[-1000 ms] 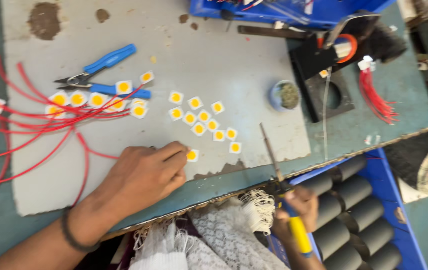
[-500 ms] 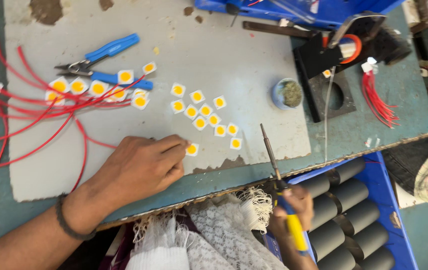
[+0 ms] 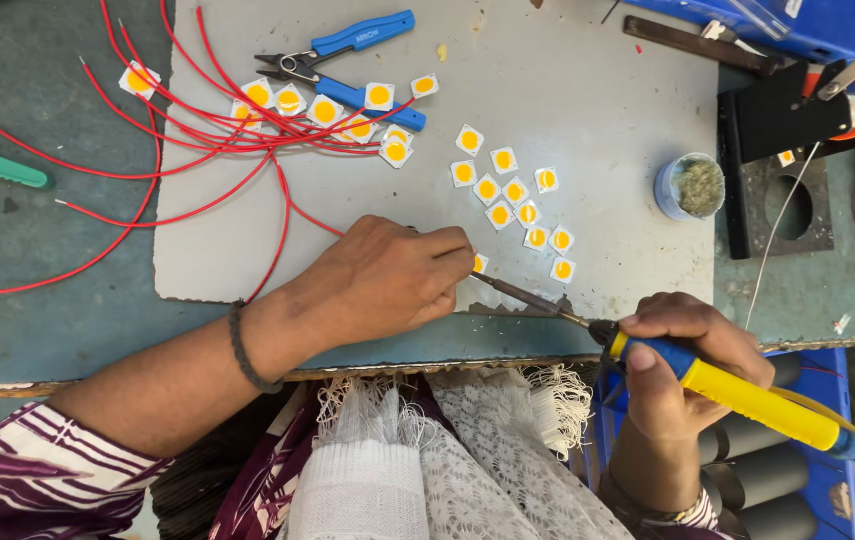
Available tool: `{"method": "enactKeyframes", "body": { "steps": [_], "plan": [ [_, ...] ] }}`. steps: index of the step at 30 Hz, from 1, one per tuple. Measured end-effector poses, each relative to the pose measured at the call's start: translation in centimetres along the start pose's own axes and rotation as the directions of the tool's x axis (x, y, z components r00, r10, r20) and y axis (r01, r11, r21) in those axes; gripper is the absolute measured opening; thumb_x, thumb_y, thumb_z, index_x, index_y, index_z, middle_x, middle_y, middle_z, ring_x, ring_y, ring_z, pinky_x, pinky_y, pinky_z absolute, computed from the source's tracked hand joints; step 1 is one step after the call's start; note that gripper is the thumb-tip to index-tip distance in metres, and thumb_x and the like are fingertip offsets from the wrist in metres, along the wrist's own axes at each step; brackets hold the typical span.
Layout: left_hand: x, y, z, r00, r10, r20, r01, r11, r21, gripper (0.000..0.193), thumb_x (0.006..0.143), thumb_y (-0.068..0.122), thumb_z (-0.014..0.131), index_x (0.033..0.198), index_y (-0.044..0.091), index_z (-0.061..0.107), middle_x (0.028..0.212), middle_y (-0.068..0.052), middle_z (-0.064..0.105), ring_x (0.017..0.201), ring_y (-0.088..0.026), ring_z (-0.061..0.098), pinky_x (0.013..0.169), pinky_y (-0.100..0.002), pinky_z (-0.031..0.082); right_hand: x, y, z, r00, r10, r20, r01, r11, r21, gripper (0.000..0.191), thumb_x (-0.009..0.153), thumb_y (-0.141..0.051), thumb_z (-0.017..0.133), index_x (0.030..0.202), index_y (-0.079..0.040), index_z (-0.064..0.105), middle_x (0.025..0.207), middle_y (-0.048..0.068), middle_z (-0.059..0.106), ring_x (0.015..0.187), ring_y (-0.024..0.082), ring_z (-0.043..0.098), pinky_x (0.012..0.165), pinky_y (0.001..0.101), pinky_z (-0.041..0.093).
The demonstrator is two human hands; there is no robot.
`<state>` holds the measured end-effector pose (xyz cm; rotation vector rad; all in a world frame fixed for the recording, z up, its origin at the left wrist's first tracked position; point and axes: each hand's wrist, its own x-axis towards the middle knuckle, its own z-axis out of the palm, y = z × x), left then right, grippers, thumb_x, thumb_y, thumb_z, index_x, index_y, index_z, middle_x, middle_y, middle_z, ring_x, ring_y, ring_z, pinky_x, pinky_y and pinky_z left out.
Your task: The person solders red insulated wires onto small yellow LED chip boards one at a time on a workbench, holding each board steady with one hand while applying a soldering iron with the other. They then gather the soldered wires into a bundle, secure it with a rubber band, and trim wire ends with pliers.
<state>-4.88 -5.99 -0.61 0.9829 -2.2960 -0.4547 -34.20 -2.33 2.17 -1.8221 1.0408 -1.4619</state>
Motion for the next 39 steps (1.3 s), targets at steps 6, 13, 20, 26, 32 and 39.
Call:
{"method": "enactKeyframes", "body": {
  "steps": [6, 13, 20, 26, 32, 39],
  "plan": [
    [0.1, 0.0, 0.1, 0.999, -0.009, 0.038, 0.010, 1.000, -0.023, 0.020, 0.079, 0.016, 0.072, 0.092, 0.006, 0.060, 0.095, -0.008, 0.063, 0.069, -0.033, 0.067, 0.058, -0.049, 0.051, 0.7, -0.5, 0.1, 0.998, 0.018, 0.065, -0.013, 0.998, -0.068, 0.029, 0.090, -0.019, 0.075, 0.091, 0.008, 0.066, 0.078, 0.014, 0.066, 0.066, 0.015, 0.062, 0.068, 0.0222, 0.048],
    [0.2, 0.1, -0.1, 0.999, -0.013, 0.052, 0.015, 1.000, -0.026, 0.022, 0.079, 0.017, 0.073, 0.094, 0.006, 0.061, 0.098, -0.008, 0.064, 0.070, -0.033, 0.068, 0.059, -0.049, 0.051, 1.6, -0.8, 0.0, 0.990, 0.001, 0.140, 0.013, 0.995, -0.100, 0.027, 0.089, -0.018, 0.074, 0.090, 0.007, 0.067, 0.076, 0.012, 0.066, 0.062, 0.015, 0.063, 0.064, 0.0220, 0.049],
    [0.2, 0.2, -0.1, 0.998, -0.020, 0.061, 0.021, 1.000, -0.004, 0.017, 0.080, 0.015, 0.071, 0.090, 0.005, 0.062, 0.097, -0.007, 0.064, 0.068, -0.033, 0.068, 0.058, -0.048, 0.051, 2.2, -1.4, 0.1, 0.986, -0.022, 0.166, 0.044, 0.991, -0.125, 0.028, 0.088, -0.020, 0.074, 0.090, 0.007, 0.067, 0.075, 0.013, 0.066, 0.061, 0.015, 0.063, 0.063, 0.0210, 0.048],
    [0.3, 0.1, -0.1, 0.998, -0.024, 0.051, 0.025, 1.000, -0.019, 0.017, 0.079, 0.015, 0.070, 0.090, 0.005, 0.062, 0.095, -0.007, 0.064, 0.068, -0.033, 0.067, 0.058, -0.048, 0.051, 2.3, -1.4, 0.1, 0.994, -0.008, 0.108, 0.019, 0.995, -0.099, 0.028, 0.086, -0.020, 0.075, 0.091, 0.006, 0.067, 0.073, 0.011, 0.065, 0.060, 0.015, 0.062, 0.062, 0.0213, 0.047],
    [0.3, 0.2, -0.2, 0.998, -0.033, 0.055, 0.035, 0.999, -0.026, 0.017, 0.079, 0.015, 0.070, 0.090, 0.005, 0.062, 0.098, -0.007, 0.064, 0.069, -0.033, 0.068, 0.059, -0.048, 0.052, 2.3, -1.2, 0.1, 0.985, -0.032, 0.172, 0.051, 0.992, -0.111, 0.026, 0.089, -0.018, 0.073, 0.091, 0.007, 0.067, 0.074, 0.012, 0.065, 0.061, 0.015, 0.063, 0.063, 0.0217, 0.048],
    [0.2, 0.3, -0.2, 0.997, -0.034, 0.069, 0.036, 0.999, -0.026, 0.014, 0.081, 0.014, 0.068, 0.092, 0.006, 0.064, 0.100, -0.006, 0.065, 0.070, -0.033, 0.068, 0.060, -0.049, 0.052, 2.7, -1.9, 0.4, 0.977, -0.010, 0.212, 0.043, 0.987, -0.153, 0.024, 0.085, -0.017, 0.071, 0.090, 0.006, 0.068, 0.072, 0.012, 0.064, 0.059, 0.015, 0.063, 0.060, 0.0208, 0.047]
  ]
}}
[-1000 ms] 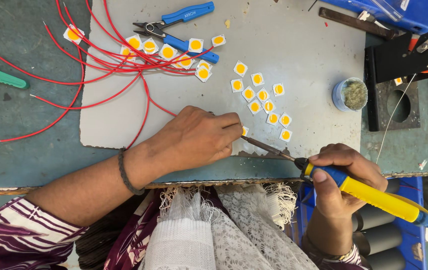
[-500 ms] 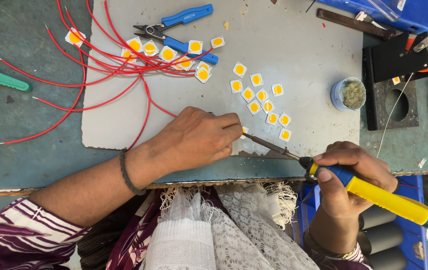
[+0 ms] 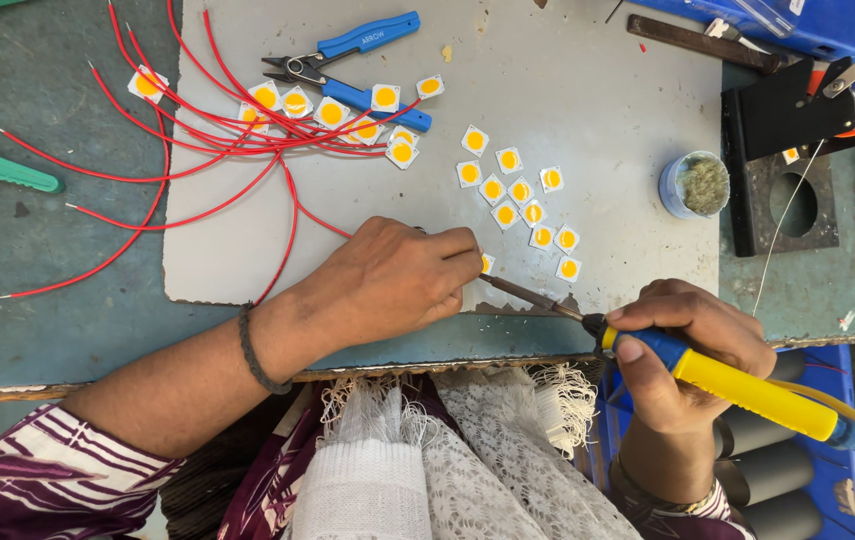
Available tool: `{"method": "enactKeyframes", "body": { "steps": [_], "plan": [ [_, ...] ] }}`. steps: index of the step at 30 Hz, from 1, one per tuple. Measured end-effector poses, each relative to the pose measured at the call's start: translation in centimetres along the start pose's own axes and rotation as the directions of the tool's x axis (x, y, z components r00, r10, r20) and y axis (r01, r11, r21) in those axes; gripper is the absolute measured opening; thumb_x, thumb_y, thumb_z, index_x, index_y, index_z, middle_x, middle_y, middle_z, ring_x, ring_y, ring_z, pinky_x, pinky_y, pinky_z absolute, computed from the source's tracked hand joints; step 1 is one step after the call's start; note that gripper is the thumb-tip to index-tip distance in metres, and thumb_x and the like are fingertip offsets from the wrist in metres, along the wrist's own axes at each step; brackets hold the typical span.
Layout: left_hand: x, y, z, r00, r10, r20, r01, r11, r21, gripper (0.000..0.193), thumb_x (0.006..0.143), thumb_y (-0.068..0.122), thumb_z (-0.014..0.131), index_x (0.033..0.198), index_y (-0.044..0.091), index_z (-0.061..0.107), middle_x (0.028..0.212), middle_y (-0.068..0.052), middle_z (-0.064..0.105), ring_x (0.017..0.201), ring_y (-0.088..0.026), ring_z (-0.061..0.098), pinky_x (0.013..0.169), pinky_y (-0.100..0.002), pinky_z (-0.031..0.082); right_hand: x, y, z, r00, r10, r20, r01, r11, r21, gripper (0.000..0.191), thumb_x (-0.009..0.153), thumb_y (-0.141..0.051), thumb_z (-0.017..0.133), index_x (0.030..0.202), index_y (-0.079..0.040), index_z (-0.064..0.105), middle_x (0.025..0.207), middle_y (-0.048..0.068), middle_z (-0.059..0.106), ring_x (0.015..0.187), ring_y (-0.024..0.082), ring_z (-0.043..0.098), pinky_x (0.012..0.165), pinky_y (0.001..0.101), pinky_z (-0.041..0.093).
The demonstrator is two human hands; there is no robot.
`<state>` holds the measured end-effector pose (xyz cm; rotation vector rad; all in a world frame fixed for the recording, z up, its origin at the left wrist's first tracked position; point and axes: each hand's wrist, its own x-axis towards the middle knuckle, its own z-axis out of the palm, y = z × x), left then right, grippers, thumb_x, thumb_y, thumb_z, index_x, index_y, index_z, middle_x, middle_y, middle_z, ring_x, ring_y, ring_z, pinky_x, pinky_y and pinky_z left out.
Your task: The person solders red insulated wires onto small yellow LED chip boards one at a time on a workbench, holding each board steady with one hand while applying a soldering iron with the other. They then gather the soldered wires into a bundle, secure it with a rubber band, and trim wire ends with pliers.
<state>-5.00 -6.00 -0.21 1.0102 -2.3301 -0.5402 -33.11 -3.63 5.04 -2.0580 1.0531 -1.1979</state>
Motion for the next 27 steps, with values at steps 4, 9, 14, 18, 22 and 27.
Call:
{"method": "enactKeyframes", "body": {
  "steps": [4, 9, 14, 18, 22, 27],
  "plan": [
    [-0.04, -0.02, 0.09, 1.000, 0.001, -0.011, -0.001, 1.000, 0.003, 0.012, 0.081, 0.012, 0.066, 0.092, 0.006, 0.064, 0.101, -0.006, 0.066, 0.070, -0.033, 0.069, 0.061, -0.049, 0.053, 0.35, -0.70, 0.23, 1.000, -0.003, 0.014, 0.003, 0.999, -0.036, 0.023, 0.083, -0.017, 0.071, 0.091, 0.005, 0.068, 0.067, 0.010, 0.062, 0.055, 0.014, 0.061, 0.056, 0.0202, 0.045],
    [0.05, -0.08, 0.14, 1.000, -0.002, 0.000, 0.002, 1.000, 0.014, 0.013, 0.080, 0.012, 0.066, 0.092, 0.006, 0.064, 0.101, -0.007, 0.066, 0.070, -0.033, 0.068, 0.060, -0.049, 0.053, 0.72, -1.14, 0.41, 1.000, -0.021, 0.008, 0.021, 0.999, -0.049, 0.022, 0.082, -0.017, 0.070, 0.089, 0.004, 0.068, 0.068, 0.009, 0.063, 0.054, 0.013, 0.061, 0.055, 0.0197, 0.044],
    [-0.07, -0.11, 0.09, 1.000, -0.003, 0.007, 0.003, 1.000, 0.018, 0.014, 0.080, 0.013, 0.067, 0.091, 0.005, 0.063, 0.100, -0.007, 0.065, 0.069, -0.033, 0.068, 0.059, -0.049, 0.052, 0.79, -1.08, -0.01, 0.998, -0.021, -0.062, 0.020, 1.000, -0.012, 0.024, 0.081, -0.017, 0.071, 0.088, 0.005, 0.067, 0.072, 0.010, 0.063, 0.055, 0.014, 0.061, 0.056, 0.0202, 0.045],
    [-0.05, -0.12, 0.18, 1.000, 0.005, 0.000, -0.005, 1.000, 0.024, 0.015, 0.080, 0.013, 0.067, 0.091, 0.005, 0.063, 0.100, -0.007, 0.065, 0.067, -0.033, 0.067, 0.058, -0.049, 0.052, 0.53, -0.85, -0.11, 0.998, -0.006, -0.060, 0.006, 1.000, -0.005, 0.025, 0.082, -0.017, 0.072, 0.089, 0.005, 0.067, 0.073, 0.010, 0.063, 0.057, 0.014, 0.061, 0.057, 0.0204, 0.045],
    [-0.07, -0.22, 0.17, 1.000, 0.017, -0.016, -0.017, 1.000, 0.005, 0.016, 0.079, 0.013, 0.068, 0.091, 0.004, 0.062, 0.099, -0.006, 0.065, 0.068, -0.033, 0.068, 0.058, -0.048, 0.052, 0.36, -0.68, -0.04, 0.997, 0.003, -0.074, -0.002, 1.000, 0.011, 0.025, 0.083, -0.018, 0.073, 0.089, 0.005, 0.067, 0.070, 0.010, 0.063, 0.057, 0.014, 0.061, 0.057, 0.0203, 0.045],
    [-0.16, -0.17, 0.18, 1.000, 0.019, -0.020, -0.019, 1.000, 0.024, 0.015, 0.080, 0.013, 0.068, 0.091, 0.004, 0.062, 0.098, -0.007, 0.064, 0.066, -0.033, 0.067, 0.057, -0.048, 0.051, -0.11, -0.25, -0.33, 0.994, -0.012, -0.108, 0.017, 0.999, 0.042, 0.028, 0.086, -0.020, 0.075, 0.089, 0.006, 0.067, 0.074, 0.010, 0.064, 0.059, 0.014, 0.062, 0.059, 0.0203, 0.046]
  ]
}}
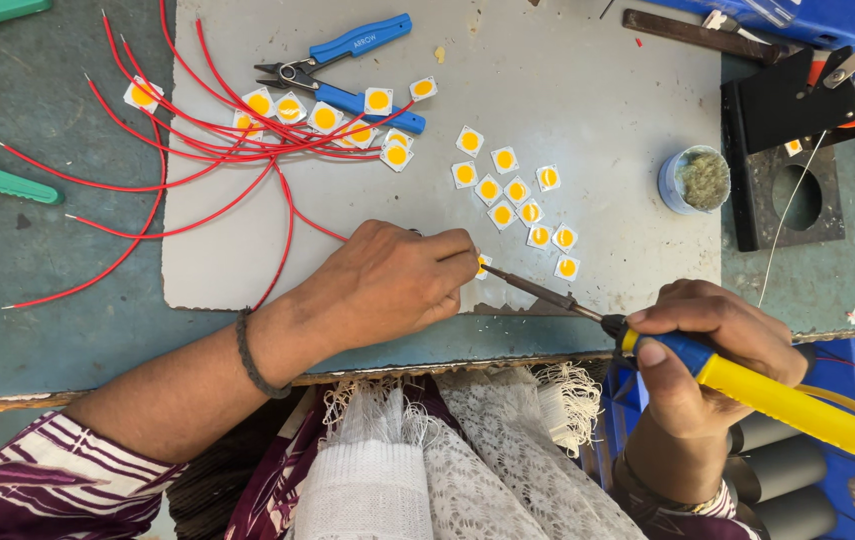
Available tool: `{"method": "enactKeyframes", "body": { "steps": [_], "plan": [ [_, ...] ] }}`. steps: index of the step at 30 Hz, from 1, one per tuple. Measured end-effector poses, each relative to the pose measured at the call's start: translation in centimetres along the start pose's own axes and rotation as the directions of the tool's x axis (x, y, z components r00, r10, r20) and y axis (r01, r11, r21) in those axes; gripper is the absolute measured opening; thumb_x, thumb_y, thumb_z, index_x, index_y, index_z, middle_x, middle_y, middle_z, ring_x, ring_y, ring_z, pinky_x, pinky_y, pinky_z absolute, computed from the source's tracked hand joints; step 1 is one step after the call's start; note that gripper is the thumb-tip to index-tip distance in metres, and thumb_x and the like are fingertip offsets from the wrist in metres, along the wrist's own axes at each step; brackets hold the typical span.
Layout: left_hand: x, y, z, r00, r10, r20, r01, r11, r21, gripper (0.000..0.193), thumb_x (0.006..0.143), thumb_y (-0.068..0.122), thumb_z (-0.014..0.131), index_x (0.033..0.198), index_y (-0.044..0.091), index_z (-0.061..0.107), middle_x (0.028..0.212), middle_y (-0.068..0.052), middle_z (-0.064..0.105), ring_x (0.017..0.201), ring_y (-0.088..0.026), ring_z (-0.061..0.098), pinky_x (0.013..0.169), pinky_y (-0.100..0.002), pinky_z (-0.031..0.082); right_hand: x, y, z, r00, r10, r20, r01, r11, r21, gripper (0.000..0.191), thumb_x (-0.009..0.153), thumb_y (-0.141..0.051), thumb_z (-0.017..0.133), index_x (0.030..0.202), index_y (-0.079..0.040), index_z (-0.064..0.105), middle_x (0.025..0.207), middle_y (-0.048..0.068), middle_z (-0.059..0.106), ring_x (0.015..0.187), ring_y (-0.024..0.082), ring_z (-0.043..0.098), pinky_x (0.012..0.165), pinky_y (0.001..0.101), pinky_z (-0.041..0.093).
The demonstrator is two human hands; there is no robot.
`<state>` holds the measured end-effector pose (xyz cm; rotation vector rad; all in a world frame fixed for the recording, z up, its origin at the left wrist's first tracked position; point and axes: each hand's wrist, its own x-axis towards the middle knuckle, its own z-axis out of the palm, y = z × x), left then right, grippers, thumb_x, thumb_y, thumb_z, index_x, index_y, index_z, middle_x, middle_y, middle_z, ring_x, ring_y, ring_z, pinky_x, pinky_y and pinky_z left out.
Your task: The person solders red insulated wires onto small yellow LED chip boards one at a time on a workbench, holding each board steady with one hand while applying a soldering iron with the other. They then gather the soldered wires into a bundle, secure it with a rubber band, and trim wire ends with pliers.
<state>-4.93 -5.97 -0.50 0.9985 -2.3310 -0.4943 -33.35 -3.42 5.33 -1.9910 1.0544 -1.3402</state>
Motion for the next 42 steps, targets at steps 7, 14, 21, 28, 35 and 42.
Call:
{"method": "enactKeyframes", "body": {
  "steps": [7, 14, 21, 28, 35, 42],
  "plan": [
    [-0.1, -0.3, 0.2, 1.000, 0.007, -0.003, -0.007, 1.000, -0.002, 0.014, 0.081, 0.014, 0.069, 0.087, 0.005, 0.060, 0.096, -0.008, 0.063, 0.068, -0.033, 0.067, 0.059, -0.049, 0.051, -2.3, 3.4, -0.8, 0.959, -0.092, -0.267, 0.128, 0.984, 0.121, 0.039, 0.101, -0.028, 0.081, 0.100, 0.006, 0.063, 0.086, 0.015, 0.066, 0.068, 0.019, 0.060, 0.067, 0.0237, 0.050],
    [0.0, -0.5, 0.0, 0.982, 0.091, -0.163, -0.063, 0.983, 0.171, 0.013, 0.081, 0.013, 0.068, 0.089, 0.006, 0.060, 0.103, -0.008, 0.064, 0.063, -0.029, 0.065, 0.058, -0.045, 0.052, -3.9, 6.2, -1.5, 0.884, -0.071, -0.462, 0.140, 0.983, 0.118, 0.062, 0.097, -0.044, 0.084, 0.128, 0.000, 0.053, 0.098, 0.012, 0.060, 0.064, 0.017, 0.059, 0.058, 0.0260, 0.050],
    [-0.7, -1.2, -1.4, 0.813, 0.038, -0.581, 0.297, 0.831, 0.470, 0.013, 0.088, 0.010, 0.069, 0.098, 0.005, 0.061, 0.114, -0.007, 0.063, 0.063, -0.021, 0.060, 0.058, -0.036, 0.049, -5.9, 9.2, -2.4, 0.906, -0.028, -0.423, 0.067, 0.995, 0.075, 0.067, 0.109, -0.038, 0.080, 0.144, 0.006, 0.044, 0.098, 0.012, 0.057, 0.073, 0.020, 0.059, 0.066, 0.0287, 0.053],
    [0.3, -1.2, 0.5, 0.879, -0.293, -0.376, 0.456, 0.749, 0.481, 0.015, 0.085, 0.012, 0.068, 0.099, 0.007, 0.066, 0.103, -0.009, 0.065, 0.085, -0.025, 0.068, 0.074, -0.042, 0.054, -8.6, 17.2, -5.2, 0.922, 0.070, -0.380, -0.047, 0.996, 0.071, 0.039, 0.120, -0.038, 0.064, 0.103, -0.004, 0.053, 0.091, 0.007, 0.051, 0.082, 0.015, 0.052, 0.071, 0.0289, 0.042],
    [-7.4, -4.3, -6.4, 0.592, -0.207, -0.779, 0.631, 0.720, 0.289, 0.010, 0.087, 0.014, 0.077, 0.091, 0.007, 0.070, 0.093, -0.012, 0.068, 0.095, -0.037, 0.064, 0.082, -0.050, 0.050, -9.5, 19.0, -6.7, 0.954, 0.111, -0.280, -0.093, 0.993, 0.078, 0.039, 0.120, -0.037, 0.048, 0.100, -0.003, 0.047, 0.089, 0.008, 0.047, 0.095, 0.018, 0.056, 0.101, 0.0386, 0.050],
    [-13.7, -5.0, -8.9, 0.572, -0.548, -0.610, 0.783, 0.586, 0.208, 0.020, 0.080, 0.022, 0.084, 0.079, 0.006, 0.072, 0.084, -0.013, 0.067, 0.086, -0.036, 0.065, 0.073, -0.050, 0.048, -7.1, 13.8, -3.9, 0.943, 0.006, -0.334, -0.049, 0.991, -0.121, 0.051, 0.118, -0.049, 0.052, 0.104, 0.000, 0.049, 0.082, 0.010, 0.052, 0.076, 0.018, 0.053, 0.077, 0.0315, 0.044]
  ]
}}
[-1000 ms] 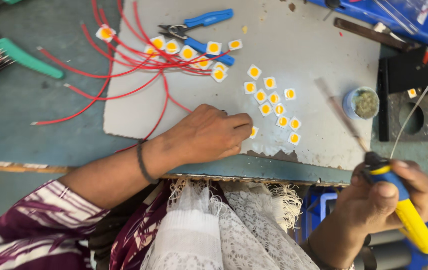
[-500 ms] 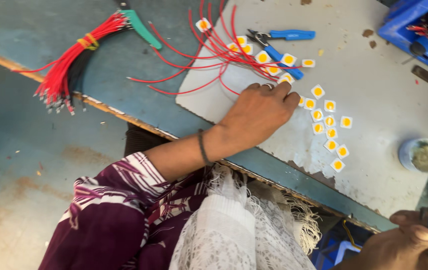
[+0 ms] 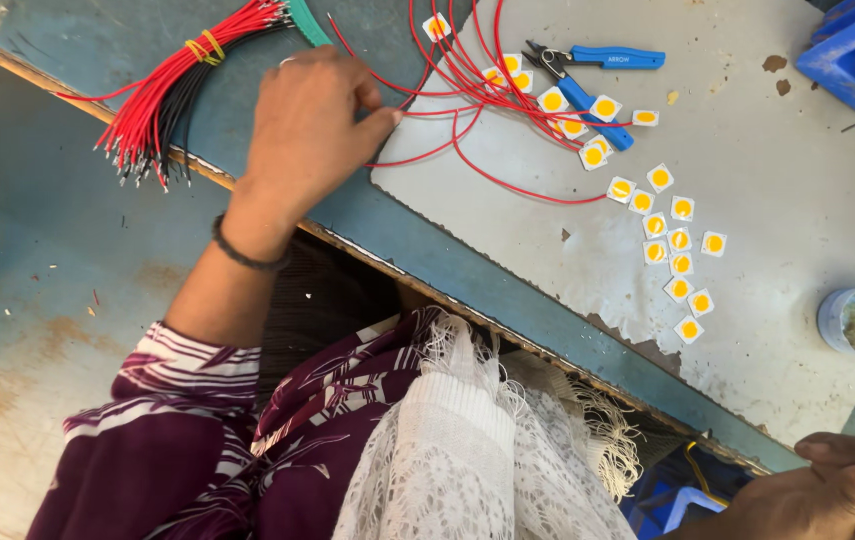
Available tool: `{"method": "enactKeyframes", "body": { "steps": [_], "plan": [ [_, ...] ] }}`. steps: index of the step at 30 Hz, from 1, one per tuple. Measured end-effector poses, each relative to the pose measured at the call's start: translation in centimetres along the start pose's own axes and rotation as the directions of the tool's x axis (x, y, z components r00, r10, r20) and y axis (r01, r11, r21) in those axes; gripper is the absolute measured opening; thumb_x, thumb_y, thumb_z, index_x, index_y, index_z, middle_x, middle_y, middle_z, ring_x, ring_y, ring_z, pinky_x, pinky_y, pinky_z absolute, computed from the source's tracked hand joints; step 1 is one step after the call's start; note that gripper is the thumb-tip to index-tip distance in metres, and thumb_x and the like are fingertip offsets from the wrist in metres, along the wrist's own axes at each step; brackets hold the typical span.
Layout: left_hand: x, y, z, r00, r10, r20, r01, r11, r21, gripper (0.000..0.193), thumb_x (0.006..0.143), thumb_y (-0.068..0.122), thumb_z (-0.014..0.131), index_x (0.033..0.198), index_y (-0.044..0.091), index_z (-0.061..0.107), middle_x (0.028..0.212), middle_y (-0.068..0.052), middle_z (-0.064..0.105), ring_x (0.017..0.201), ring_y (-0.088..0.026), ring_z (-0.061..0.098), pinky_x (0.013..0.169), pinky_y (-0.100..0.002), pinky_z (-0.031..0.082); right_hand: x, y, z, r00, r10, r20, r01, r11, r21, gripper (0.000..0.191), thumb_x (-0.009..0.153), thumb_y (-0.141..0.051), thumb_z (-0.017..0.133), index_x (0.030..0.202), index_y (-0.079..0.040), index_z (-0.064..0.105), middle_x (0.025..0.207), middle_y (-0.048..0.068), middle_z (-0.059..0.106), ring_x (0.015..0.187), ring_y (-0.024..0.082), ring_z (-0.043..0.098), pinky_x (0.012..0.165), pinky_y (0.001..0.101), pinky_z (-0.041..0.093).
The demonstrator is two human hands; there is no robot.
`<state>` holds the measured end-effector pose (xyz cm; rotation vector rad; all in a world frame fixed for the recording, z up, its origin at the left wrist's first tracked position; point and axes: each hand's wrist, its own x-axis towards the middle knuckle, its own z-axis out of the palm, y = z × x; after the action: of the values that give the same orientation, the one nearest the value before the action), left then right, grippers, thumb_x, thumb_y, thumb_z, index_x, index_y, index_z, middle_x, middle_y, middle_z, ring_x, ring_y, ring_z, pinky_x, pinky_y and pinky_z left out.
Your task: The person solders red insulated wires onto small yellow LED chip boards one at a time on a workbench, holding each board steady with one hand while applying a soldering iron with the other. They then gather the soldered wires into a bundle, secure it with a rubber band, and trim wire ends with pliers.
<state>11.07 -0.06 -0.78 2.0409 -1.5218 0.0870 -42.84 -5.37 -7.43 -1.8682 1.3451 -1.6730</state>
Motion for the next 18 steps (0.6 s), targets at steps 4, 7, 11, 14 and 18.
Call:
{"method": "enactKeyframes", "body": {
  "steps": [4, 7, 11, 14, 18],
  "plan": [
    [-0.9, 0.3, -0.6, 0.994, 0.105, -0.009, -0.104, 0.988, 0.114, 0.016, 0.081, 0.021, 0.081, 0.081, 0.006, 0.076, 0.086, -0.012, 0.068, 0.088, -0.035, 0.067, 0.076, -0.050, 0.048, 0.5, -0.5, 0.0, 1.000, -0.016, 0.021, 0.015, 0.999, 0.046, 0.053, 0.118, -0.050, 0.052, 0.101, 0.000, 0.050, 0.082, 0.009, 0.048, 0.079, 0.019, 0.052, 0.078, 0.0306, 0.043],
    [-0.9, 0.6, -0.5, 0.962, 0.265, 0.070, -0.270, 0.868, 0.417, 0.010, 0.081, 0.017, 0.074, 0.077, 0.008, 0.074, 0.086, -0.012, 0.068, 0.083, -0.032, 0.068, 0.075, -0.045, 0.051, 0.5, -0.2, -0.3, 0.999, 0.002, 0.038, -0.007, 0.993, 0.120, 0.050, 0.117, -0.049, 0.052, 0.112, 0.001, 0.053, 0.084, 0.007, 0.048, 0.084, 0.018, 0.053, 0.082, 0.0292, 0.044],
    [0.8, 0.7, -0.6, 0.870, 0.407, 0.278, -0.492, 0.713, 0.499, 0.007, 0.075, 0.014, 0.071, 0.072, 0.008, 0.071, 0.080, -0.013, 0.069, 0.074, -0.029, 0.070, 0.071, -0.041, 0.052, 0.0, -0.4, -0.5, 0.998, -0.061, 0.012, 0.060, 0.995, 0.080, 0.054, 0.116, -0.040, 0.059, 0.140, 0.006, 0.044, 0.096, 0.013, 0.053, 0.080, 0.018, 0.058, 0.074, 0.0289, 0.050],
    [2.7, 0.3, -1.4, 0.849, 0.384, 0.364, -0.521, 0.725, 0.450, 0.008, 0.076, 0.014, 0.070, 0.070, 0.008, 0.071, 0.074, -0.017, 0.069, 0.070, -0.033, 0.071, 0.065, -0.043, 0.053, -0.5, -0.6, -0.6, 1.000, -0.013, 0.012, 0.011, 0.994, 0.112, 0.054, 0.114, -0.031, 0.059, 0.150, 0.007, 0.044, 0.097, 0.015, 0.057, 0.079, 0.019, 0.060, 0.076, 0.0287, 0.053],
    [4.7, -0.6, -3.4, 0.879, 0.257, 0.402, -0.388, 0.876, 0.287, 0.012, 0.075, 0.016, 0.070, 0.076, 0.004, 0.072, 0.074, -0.021, 0.070, 0.073, -0.039, 0.070, 0.065, -0.048, 0.054, -1.0, 0.2, -1.4, 1.000, 0.000, 0.001, 0.000, 0.992, 0.125, 0.055, 0.114, -0.028, 0.057, 0.153, 0.006, 0.040, 0.099, 0.015, 0.057, 0.081, 0.019, 0.062, 0.081, 0.0295, 0.056]
  ]
}}
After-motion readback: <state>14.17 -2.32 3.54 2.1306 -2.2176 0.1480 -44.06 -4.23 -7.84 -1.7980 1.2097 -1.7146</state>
